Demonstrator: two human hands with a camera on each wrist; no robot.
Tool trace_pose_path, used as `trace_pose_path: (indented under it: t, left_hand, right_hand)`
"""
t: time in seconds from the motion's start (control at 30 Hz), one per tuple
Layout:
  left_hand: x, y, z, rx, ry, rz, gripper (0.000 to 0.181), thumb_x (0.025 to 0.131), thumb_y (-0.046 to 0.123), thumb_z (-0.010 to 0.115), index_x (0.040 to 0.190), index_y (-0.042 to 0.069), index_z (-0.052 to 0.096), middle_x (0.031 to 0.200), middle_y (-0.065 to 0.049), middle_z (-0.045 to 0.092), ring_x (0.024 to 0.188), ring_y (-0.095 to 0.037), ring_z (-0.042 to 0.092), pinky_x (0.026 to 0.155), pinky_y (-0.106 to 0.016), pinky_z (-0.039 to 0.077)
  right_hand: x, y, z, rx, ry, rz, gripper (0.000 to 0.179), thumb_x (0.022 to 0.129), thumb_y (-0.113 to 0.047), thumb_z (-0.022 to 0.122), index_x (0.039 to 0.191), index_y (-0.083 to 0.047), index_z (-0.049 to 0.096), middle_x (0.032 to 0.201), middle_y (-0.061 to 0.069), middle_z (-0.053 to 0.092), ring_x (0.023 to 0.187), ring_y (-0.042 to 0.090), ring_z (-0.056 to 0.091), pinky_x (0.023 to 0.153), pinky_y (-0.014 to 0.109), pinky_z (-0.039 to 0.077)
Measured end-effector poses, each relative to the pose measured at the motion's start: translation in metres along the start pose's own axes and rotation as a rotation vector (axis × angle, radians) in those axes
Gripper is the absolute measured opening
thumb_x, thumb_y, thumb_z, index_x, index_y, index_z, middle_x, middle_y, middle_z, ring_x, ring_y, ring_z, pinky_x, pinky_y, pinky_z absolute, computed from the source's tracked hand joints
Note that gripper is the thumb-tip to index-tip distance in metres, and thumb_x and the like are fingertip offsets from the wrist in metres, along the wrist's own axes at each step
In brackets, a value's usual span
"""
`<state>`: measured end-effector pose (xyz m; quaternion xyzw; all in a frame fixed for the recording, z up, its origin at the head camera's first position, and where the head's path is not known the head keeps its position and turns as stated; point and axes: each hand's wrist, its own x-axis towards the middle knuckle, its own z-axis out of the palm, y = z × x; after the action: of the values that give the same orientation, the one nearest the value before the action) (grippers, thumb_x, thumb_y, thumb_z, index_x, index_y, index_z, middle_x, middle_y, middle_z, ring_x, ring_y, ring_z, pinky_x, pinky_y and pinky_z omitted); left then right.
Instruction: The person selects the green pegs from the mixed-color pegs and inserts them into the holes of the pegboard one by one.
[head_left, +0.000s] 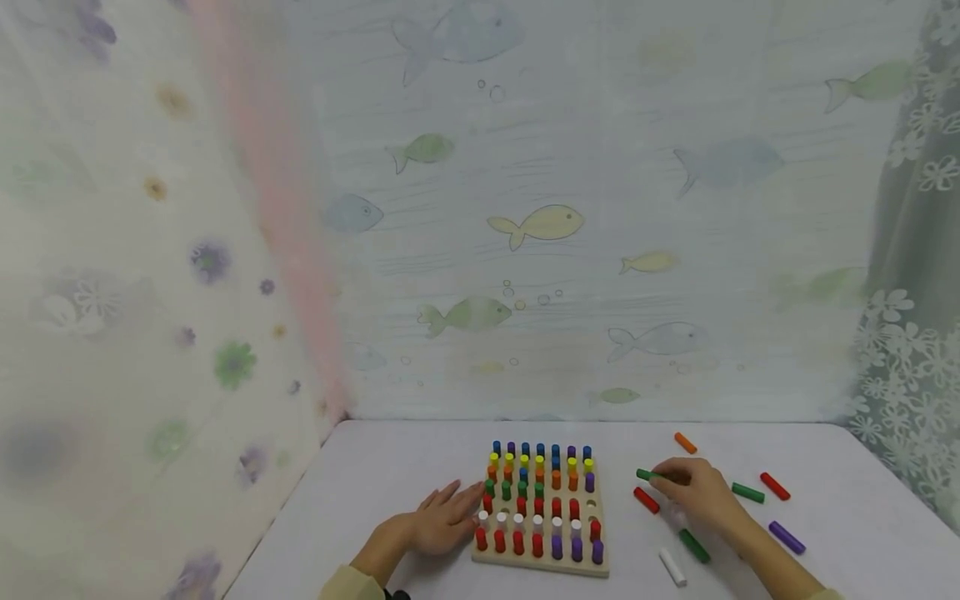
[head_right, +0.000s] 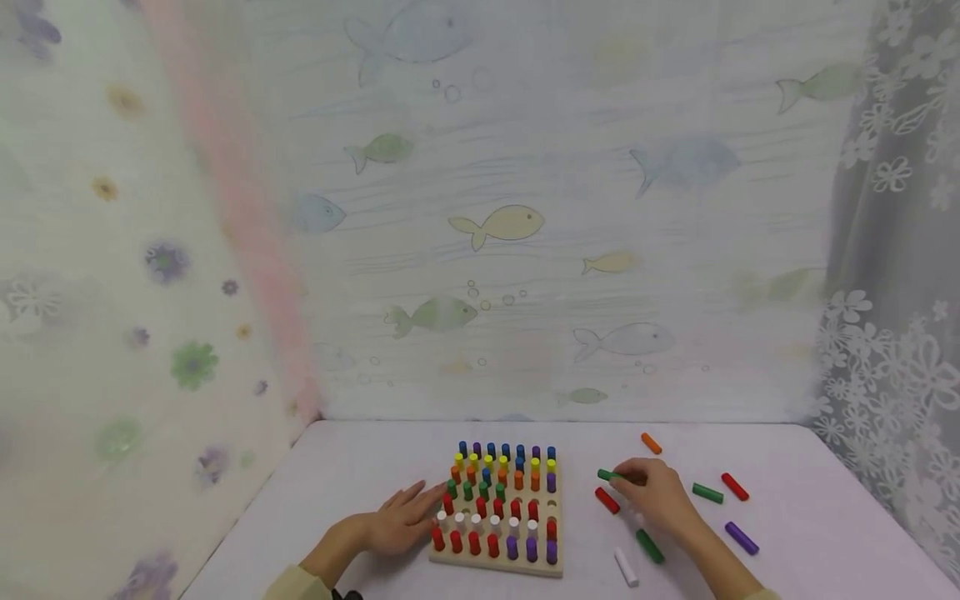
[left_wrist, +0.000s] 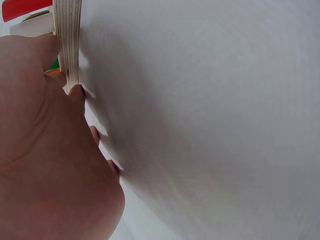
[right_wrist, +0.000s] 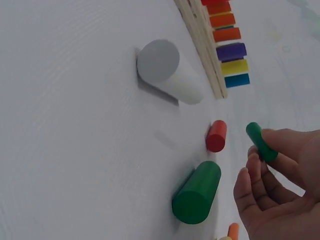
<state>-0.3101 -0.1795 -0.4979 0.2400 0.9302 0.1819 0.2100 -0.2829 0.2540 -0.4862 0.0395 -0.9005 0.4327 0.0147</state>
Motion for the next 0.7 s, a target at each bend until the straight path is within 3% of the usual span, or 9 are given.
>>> trace_pose_path:
  t: [0.23, 0.37, 0.6, 0.7]
  left_hand:
    - [0.002, -0.003, 0.003, 0.002, -0.002, 0.003, 0.069, 0.106, 0.060, 0.034, 0.165, 0.026, 0.021, 0.169, 0.001, 0.026, 0.158, -0.035, 0.009, 0.123, -0.064, 0.007]
    - [0.002, -0.003, 0.004, -0.011, -0.011, -0.006, 0.071, 0.105, 0.062, 0.033, 0.165, 0.027, 0.020, 0.170, 0.001, 0.024, 0.158, -0.035, 0.007, 0.123, -0.065, 0.004]
    - [0.010, -0.012, 0.008, -0.006, 0.018, 0.009, 0.070, 0.105, 0.063, 0.034, 0.165, 0.028, 0.021, 0.169, 0.002, 0.026, 0.158, -0.035, 0.009, 0.123, -0.065, 0.005]
    - [0.013, -0.018, 0.011, -0.009, 0.015, -0.003, 0.071, 0.104, 0.064, 0.035, 0.164, 0.030, 0.022, 0.169, 0.004, 0.027, 0.158, -0.035, 0.009, 0.123, -0.065, 0.005]
  right_hand:
    - [-0.002, -0.019, 0.007, 0.137, -0.055, -0.022, 0.027, 0.097, -0.022, 0.071, 0.114, -0.002, 0.072, 0.108, 0.008, 0.073, 0.092, 0.021, 0.065, 0.075, 0.029, 0.055]
    - [-0.004, -0.032, 0.014, 0.158, -0.055, -0.011, 0.023, 0.095, -0.021, 0.073, 0.111, -0.005, 0.073, 0.103, 0.005, 0.073, 0.090, 0.021, 0.063, 0.076, 0.028, 0.053]
    - [-0.002, -0.048, 0.029, 0.131, -0.030, -0.114, 0.020, 0.093, -0.019, 0.076, 0.105, -0.003, 0.072, 0.092, 0.003, 0.069, 0.081, 0.018, 0.059, 0.067, 0.025, 0.051]
    - [-0.001, -0.054, 0.037, 0.153, -0.052, -0.119, 0.021, 0.092, -0.018, 0.077, 0.105, -0.003, 0.071, 0.090, 0.003, 0.066, 0.081, 0.018, 0.058, 0.067, 0.024, 0.052]
